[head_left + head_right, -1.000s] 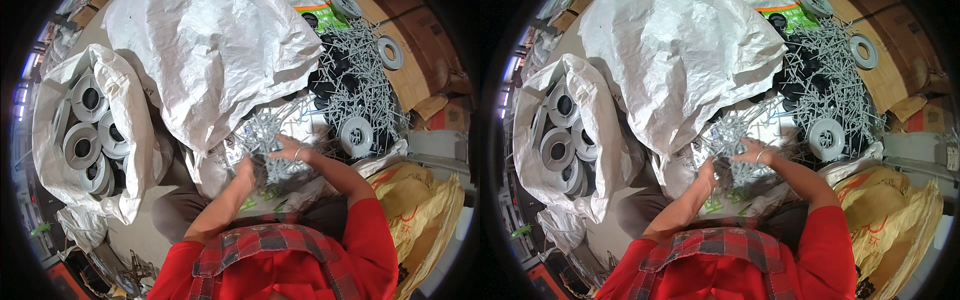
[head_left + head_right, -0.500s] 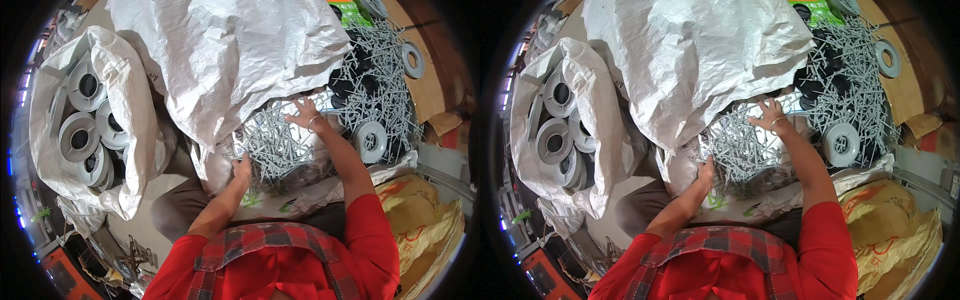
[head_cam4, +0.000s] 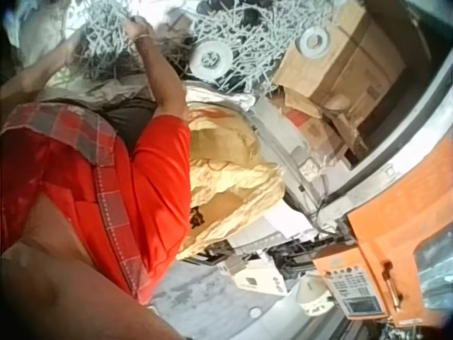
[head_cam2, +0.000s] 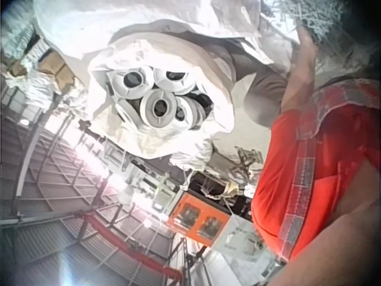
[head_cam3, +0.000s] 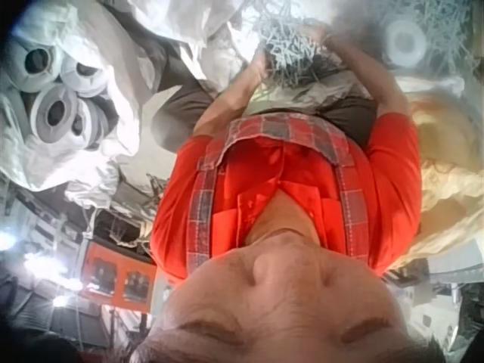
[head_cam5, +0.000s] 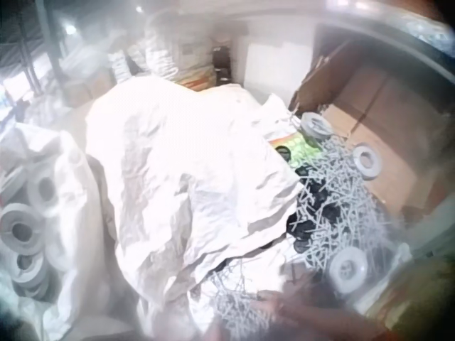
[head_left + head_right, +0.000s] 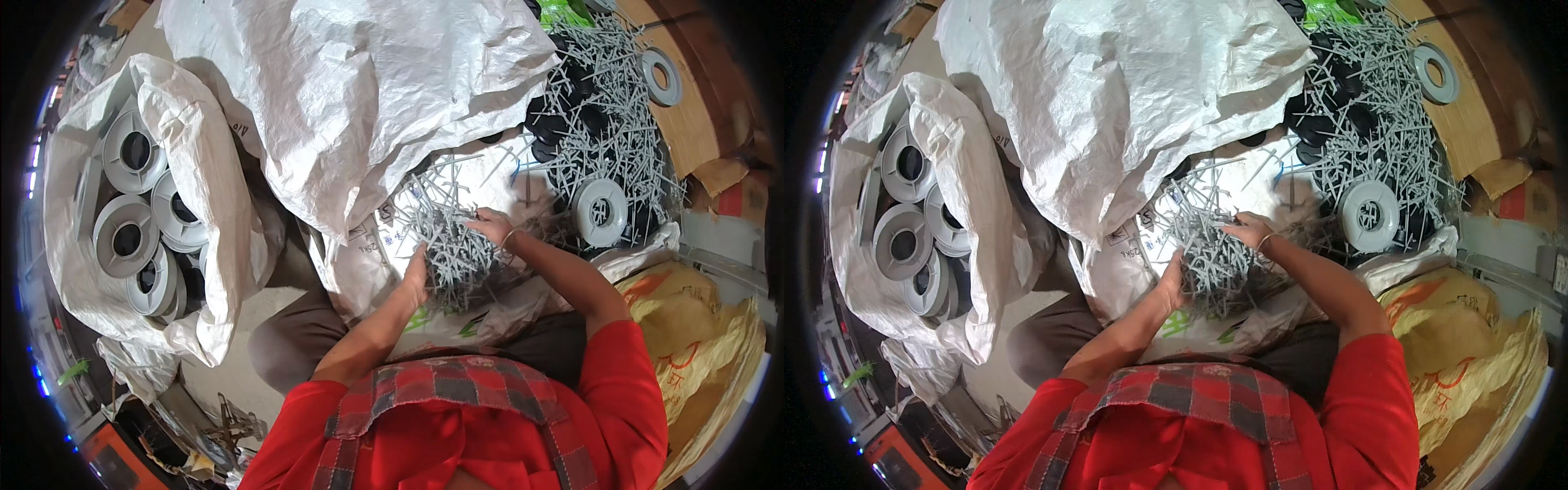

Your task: The person sits on the floor and repeatedly picks up white circular plastic frames and black circular inserts. They insert the black pieces into the white frames and place the assembled units into a large white sack. The person continues this repetitive assembly process throughout the clip.

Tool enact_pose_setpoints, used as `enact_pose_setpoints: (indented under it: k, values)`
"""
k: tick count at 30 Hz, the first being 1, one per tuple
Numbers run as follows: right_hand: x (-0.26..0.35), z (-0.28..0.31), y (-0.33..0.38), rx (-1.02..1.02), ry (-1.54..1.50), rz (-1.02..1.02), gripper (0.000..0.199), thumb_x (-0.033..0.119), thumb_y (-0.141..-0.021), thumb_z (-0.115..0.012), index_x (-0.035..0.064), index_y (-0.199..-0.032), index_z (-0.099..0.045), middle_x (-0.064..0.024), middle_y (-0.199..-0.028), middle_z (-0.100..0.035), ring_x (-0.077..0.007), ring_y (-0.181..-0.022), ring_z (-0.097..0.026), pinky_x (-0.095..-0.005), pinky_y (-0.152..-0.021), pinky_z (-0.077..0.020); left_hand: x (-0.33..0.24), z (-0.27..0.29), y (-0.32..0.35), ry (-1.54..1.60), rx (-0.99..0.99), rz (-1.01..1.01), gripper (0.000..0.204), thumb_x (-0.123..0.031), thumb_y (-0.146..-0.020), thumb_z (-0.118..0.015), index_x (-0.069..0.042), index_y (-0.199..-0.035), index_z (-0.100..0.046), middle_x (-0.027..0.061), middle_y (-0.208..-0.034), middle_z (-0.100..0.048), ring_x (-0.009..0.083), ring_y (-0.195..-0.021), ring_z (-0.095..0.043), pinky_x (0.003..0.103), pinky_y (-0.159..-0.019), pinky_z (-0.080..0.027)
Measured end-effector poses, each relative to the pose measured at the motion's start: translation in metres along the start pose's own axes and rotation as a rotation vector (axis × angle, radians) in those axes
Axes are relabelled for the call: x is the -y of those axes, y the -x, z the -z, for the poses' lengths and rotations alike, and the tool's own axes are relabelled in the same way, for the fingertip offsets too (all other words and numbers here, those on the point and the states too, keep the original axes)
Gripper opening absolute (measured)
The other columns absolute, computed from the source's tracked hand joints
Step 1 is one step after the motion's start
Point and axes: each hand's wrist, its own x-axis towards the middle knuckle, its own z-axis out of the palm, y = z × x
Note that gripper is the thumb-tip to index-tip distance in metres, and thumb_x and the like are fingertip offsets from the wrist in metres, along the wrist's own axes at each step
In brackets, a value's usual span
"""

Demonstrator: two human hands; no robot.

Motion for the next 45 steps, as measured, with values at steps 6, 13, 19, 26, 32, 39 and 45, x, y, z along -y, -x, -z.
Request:
enact_pose_setpoints:
  k: [6, 13, 19, 26, 32, 39, 45]
  values:
    - [0.022, 0.012, 0.013, 0.003, -0.172, 0.027, 0.057, 0.05, -0.081, -0.058, 0.0045, -0.115, -0.062, -0.0127, -0.111, -0.064, -0.0212, -0.099, -0.058, -0.0334, -0.088, -0.0427, -0.002, -0.028, 0.019, -0.054, 0.026, -0.03, 0.064, -0.055, -0.092, -0.026, -0.006, -0.121, -0.055, 0.0142, -0.118, -0.059, 0.0303, -0.108, -0.055, 0.049, -0.097, -0.04]
    - [0.116, 0.076, 0.035, 0.08, 0.311, 0.183, 0.062, 0.06, -0.077, -0.051, 0.0116, -0.114, -0.063, -0.0185, -0.109, -0.064, -0.0285, -0.101, -0.059, -0.0351, -0.09, -0.0423, -0.01, -0.103, 0.088, -0.013, 0.12, -0.182, 0.062, -0.059, -0.087, -0.032, -0.015, -0.126, -0.051, 0.0086, -0.123, -0.055, 0.031, -0.112, -0.048, 0.054, -0.084, -0.037]
    - [0.238, 0.166, 0.144, -0.075, 0.453, 0.345, 0.051, 0.052, -0.074, -0.056, 0.0177, -0.111, -0.066, -0.0141, -0.108, -0.064, -0.0265, -0.096, -0.06, -0.0374, -0.083, -0.0469, -0.01, -0.184, 0.15, -0.116, 0.256, -0.415, 0.059, -0.058, -0.087, -0.033, -0.017, -0.128, -0.048, 0.0073, -0.133, -0.048, 0.0314, -0.12, -0.044, 0.063, -0.093, -0.027]
    - [0.345, 0.273, 0.387, -0.362, 0.188, 0.36, 0.064, 0.051, -0.076, -0.063, 0.014, -0.128, -0.052, -0.014, -0.138, -0.042, -0.0322, -0.122, -0.045, -0.0573, -0.094, -0.0413, 0.019, -0.334, 0.286, -0.286, 0.801, -0.686, 0.049, -0.051, -0.095, -0.032, -0.014, -0.124, -0.048, 0.0087, -0.117, -0.058, 0.0282, -0.102, -0.059, 0.049, -0.078, -0.049]
    - [0.224, 0.354, 0.571, -0.84, 0.253, 0.348, 0.039, 0.025, -0.078, -0.059, 0.0096, -0.114, -0.059, -0.011, -0.108, -0.061, -0.0222, -0.1, -0.058, -0.0343, -0.075, -0.0526, 0.128, -0.458, 0.345, -0.505, 1.415, -0.626, 0.048, -0.051, -0.095, -0.035, -0.012, -0.121, -0.046, 0.0078, -0.104, -0.057, 0.021, -0.096, -0.057, 0.042, -0.079, -0.044]
    - [0.058, 0.288, 0.708, -0.925, 0.473, -1.013, 0.026, 0.018, -0.069, -0.067, 0.0069, -0.093, -0.068, -0.0107, -0.088, -0.066, -0.0272, -0.076, -0.063, -0.0375, -0.068, -0.0515, 0.182, -0.48, 0.344, -2.087, 1.188, -0.664, 0.055, -0.041, -0.079, -0.069, 0.005, -0.108, -0.062, 0.0159, -0.104, -0.063, 0.0178, -0.083, -0.062, 0.031, -0.067, -0.054]
    - [0.088, 0.342, 0.679, -1.066, 0.688, -0.44, 0.028, 0.026, -0.077, -0.068, -0.0005, -0.077, -0.061, -0.0049, -0.056, -0.052, -0.0162, -0.054, -0.054, -0.0313, -0.05, -0.0446, 0.08, -0.463, 0.326, -1.075, 1.206, -0.766, 0.033, -0.025, -0.085, -0.065, 0.003, -0.1, -0.058, 0.0133, -0.096, -0.062, 0.0213, -0.087, -0.064, 0.031, -0.079, -0.054]
